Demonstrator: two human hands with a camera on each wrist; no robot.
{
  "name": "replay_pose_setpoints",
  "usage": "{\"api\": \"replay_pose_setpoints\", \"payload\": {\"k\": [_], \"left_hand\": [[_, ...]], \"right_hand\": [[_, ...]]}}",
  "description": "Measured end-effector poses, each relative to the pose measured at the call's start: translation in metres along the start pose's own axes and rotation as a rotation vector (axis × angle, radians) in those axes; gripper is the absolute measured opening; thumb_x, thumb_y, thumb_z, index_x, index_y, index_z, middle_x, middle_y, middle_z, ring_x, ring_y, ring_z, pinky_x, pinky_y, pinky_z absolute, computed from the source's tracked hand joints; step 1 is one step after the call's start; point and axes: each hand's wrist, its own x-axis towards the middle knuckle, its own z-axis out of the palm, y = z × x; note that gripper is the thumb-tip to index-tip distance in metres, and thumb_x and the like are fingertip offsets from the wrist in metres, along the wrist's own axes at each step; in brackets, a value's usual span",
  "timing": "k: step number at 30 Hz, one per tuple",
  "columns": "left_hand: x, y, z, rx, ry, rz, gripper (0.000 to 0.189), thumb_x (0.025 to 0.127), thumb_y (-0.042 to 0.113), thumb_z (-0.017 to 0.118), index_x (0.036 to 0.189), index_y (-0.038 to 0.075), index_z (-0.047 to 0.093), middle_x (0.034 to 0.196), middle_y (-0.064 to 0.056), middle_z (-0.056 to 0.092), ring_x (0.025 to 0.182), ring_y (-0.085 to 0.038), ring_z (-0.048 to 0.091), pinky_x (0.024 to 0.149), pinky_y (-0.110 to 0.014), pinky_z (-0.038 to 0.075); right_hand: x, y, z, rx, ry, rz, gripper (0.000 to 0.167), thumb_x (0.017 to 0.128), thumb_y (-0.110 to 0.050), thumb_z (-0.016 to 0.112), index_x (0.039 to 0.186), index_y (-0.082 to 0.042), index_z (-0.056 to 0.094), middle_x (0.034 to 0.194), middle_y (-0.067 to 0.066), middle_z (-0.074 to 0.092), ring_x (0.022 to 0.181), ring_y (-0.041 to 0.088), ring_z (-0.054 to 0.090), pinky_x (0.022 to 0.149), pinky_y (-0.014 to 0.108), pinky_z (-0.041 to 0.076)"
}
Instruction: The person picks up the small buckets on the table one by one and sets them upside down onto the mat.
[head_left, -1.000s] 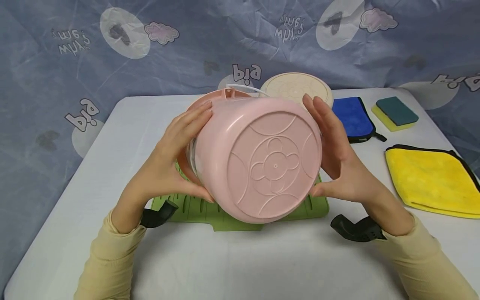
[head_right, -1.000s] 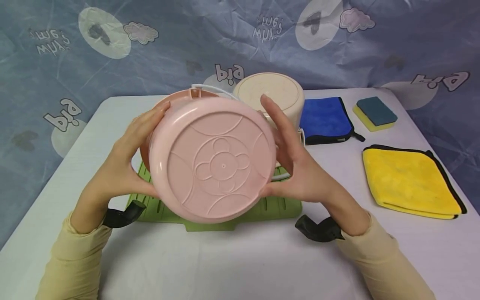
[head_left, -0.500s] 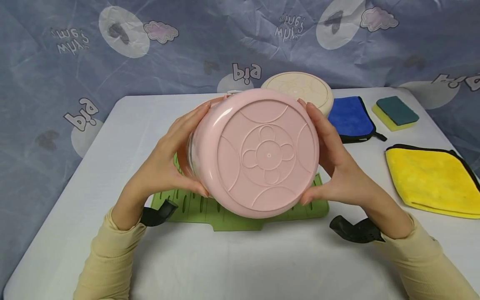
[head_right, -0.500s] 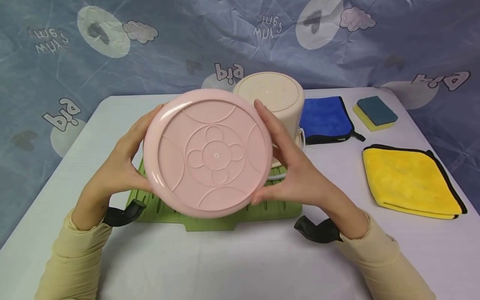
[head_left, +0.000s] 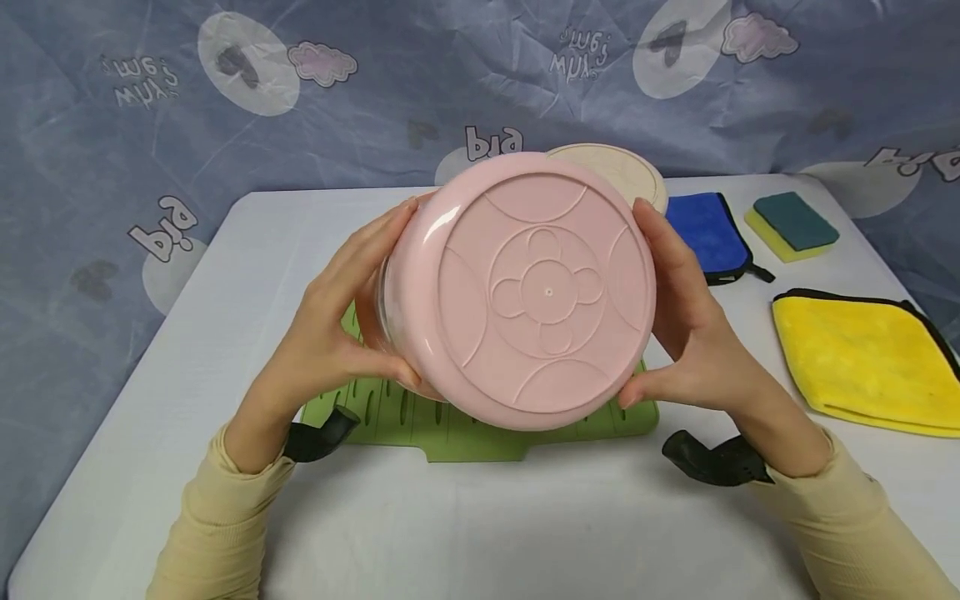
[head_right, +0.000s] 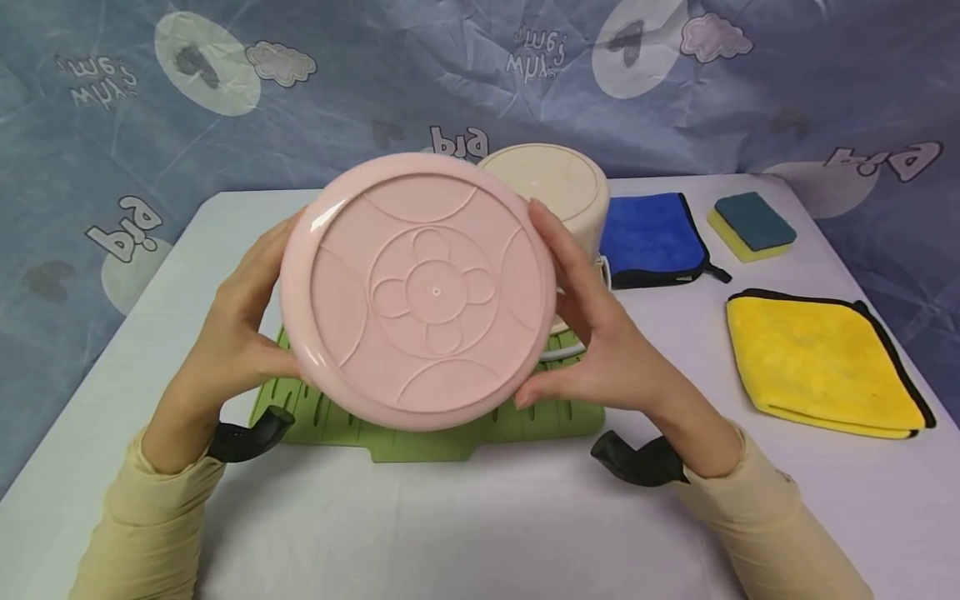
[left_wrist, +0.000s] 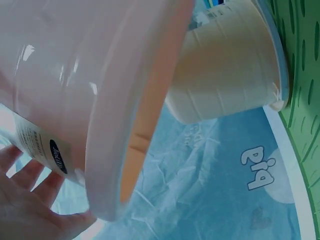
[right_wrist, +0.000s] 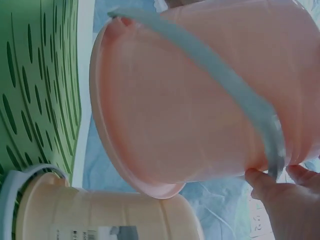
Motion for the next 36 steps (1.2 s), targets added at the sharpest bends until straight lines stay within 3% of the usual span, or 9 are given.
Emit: {"api": "replay_pose_setpoints", "payload": {"k": [5,11,16,26,36], "left_hand": [[0.001,0.006,0.002,0.025,0.057,0.038,0.092,0.068,0.059,0.07,0.144,0.017,0.04,0.141,-0.015,0.041,0.128,-0.035,0.034,0.104,-0.048,0.027],[0.002,0.013,0.001,0.02,0.006,0.065,0.085,0.077,0.048,0.071,0.147,0.018,0.033,0.142,-0.017,0.036,0.127,-0.037,0.034,0.101,-0.048,0.032],[0.001,0.018,0.002,0.029,-0.029,0.044,0.088,0.079,0.046,0.072,0.149,0.016,0.027,0.144,-0.016,0.033,0.127,-0.035,0.034,0.102,-0.047,0.032],[0.001,0.025,0.005,0.145,-0.052,-0.01,0.1,0.076,0.053,0.069,0.149,0.007,0.02,0.147,-0.01,0.029,0.131,-0.029,0.029,0.103,-0.044,0.029],[0.001,0.024,0.005,0.164,-0.06,-0.026,0.101,0.076,0.054,0.069,0.148,0.002,0.02,0.147,-0.008,0.029,0.129,-0.027,0.032,0.101,-0.041,0.033]], "right_hand": [[-0.001,-0.003,0.0,-0.035,0.014,0.018,0.113,0.063,-0.022,0.087,0.149,-0.003,0.016,0.15,0.019,0.015,0.131,0.035,0.019,0.102,0.034,0.032],[-0.001,-0.002,0.002,-0.018,0.079,0.041,0.108,0.065,-0.022,0.086,0.147,-0.001,0.02,0.148,0.02,0.02,0.131,0.036,0.021,0.103,0.034,0.032],[-0.002,-0.001,0.002,-0.008,0.1,0.054,0.107,0.065,-0.024,0.086,0.147,0.0,0.022,0.147,0.021,0.023,0.13,0.037,0.022,0.103,0.034,0.032],[-0.002,0.003,0.003,-0.009,0.098,0.07,0.106,0.066,-0.027,0.085,0.147,0.0,0.021,0.147,0.02,0.022,0.13,0.036,0.022,0.102,0.033,0.032],[-0.003,0.004,0.003,-0.006,0.096,0.097,0.106,0.067,-0.028,0.084,0.147,-0.001,0.02,0.148,0.018,0.02,0.132,0.035,0.021,0.103,0.033,0.032]]}}
